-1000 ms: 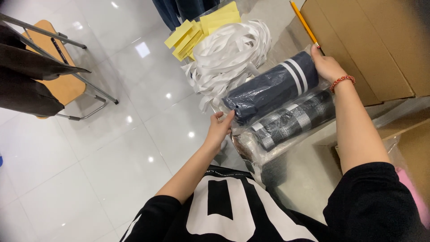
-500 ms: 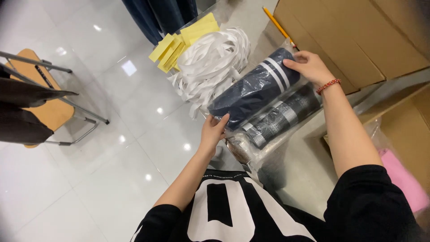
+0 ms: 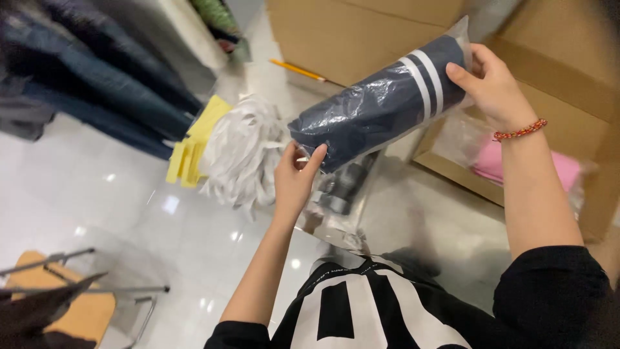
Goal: The person folds several pieces of clothing, including an orange shirt, a navy blue shirt, and a plaid shirt. They place each folded item into a clear plastic bag and then arrange the packaged items into a cardboard box.
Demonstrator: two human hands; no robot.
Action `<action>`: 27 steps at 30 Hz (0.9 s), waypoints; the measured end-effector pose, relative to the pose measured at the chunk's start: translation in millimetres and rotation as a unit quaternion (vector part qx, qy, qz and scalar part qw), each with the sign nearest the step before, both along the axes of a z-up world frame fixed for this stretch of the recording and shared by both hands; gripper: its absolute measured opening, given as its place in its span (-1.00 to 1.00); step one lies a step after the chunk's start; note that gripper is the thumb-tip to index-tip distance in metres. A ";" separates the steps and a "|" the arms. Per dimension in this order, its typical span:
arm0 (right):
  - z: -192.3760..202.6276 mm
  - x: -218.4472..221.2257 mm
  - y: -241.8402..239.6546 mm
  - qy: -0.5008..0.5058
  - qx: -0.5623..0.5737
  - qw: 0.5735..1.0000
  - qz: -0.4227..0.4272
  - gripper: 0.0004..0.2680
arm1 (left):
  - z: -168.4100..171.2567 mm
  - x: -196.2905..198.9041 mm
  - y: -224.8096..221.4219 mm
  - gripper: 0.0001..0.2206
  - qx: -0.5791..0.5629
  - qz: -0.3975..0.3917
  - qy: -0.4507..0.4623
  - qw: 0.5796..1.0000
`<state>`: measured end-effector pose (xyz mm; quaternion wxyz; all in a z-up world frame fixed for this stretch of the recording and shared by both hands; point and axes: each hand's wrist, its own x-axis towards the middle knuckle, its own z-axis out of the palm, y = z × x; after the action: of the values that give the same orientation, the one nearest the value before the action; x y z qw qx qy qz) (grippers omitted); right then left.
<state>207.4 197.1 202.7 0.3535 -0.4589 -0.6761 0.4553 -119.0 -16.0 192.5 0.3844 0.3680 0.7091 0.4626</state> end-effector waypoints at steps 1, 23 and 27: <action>11.6 25.1 -14.8 -0.002 -0.007 0.999 -0.039 -0.70 | 7.6 13.7 12.7 -0.65 0.000 -0.037 0.020 0.999; -115.6 357.3 -1.6 0.065 -0.045 0.934 -0.348 -0.57 | -142.2 330.7 360.2 -0.32 -0.052 -0.374 0.155 0.913; -145.4 367.3 12.6 -0.060 -0.156 0.926 -0.338 -0.42 | -185.3 312.8 350.5 -0.18 -0.137 -0.436 0.171 0.873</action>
<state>574.6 209.7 57.3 0.3694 -0.7361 -0.4212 0.3799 193.8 334.5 7.2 0.4666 0.6566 0.5877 0.0760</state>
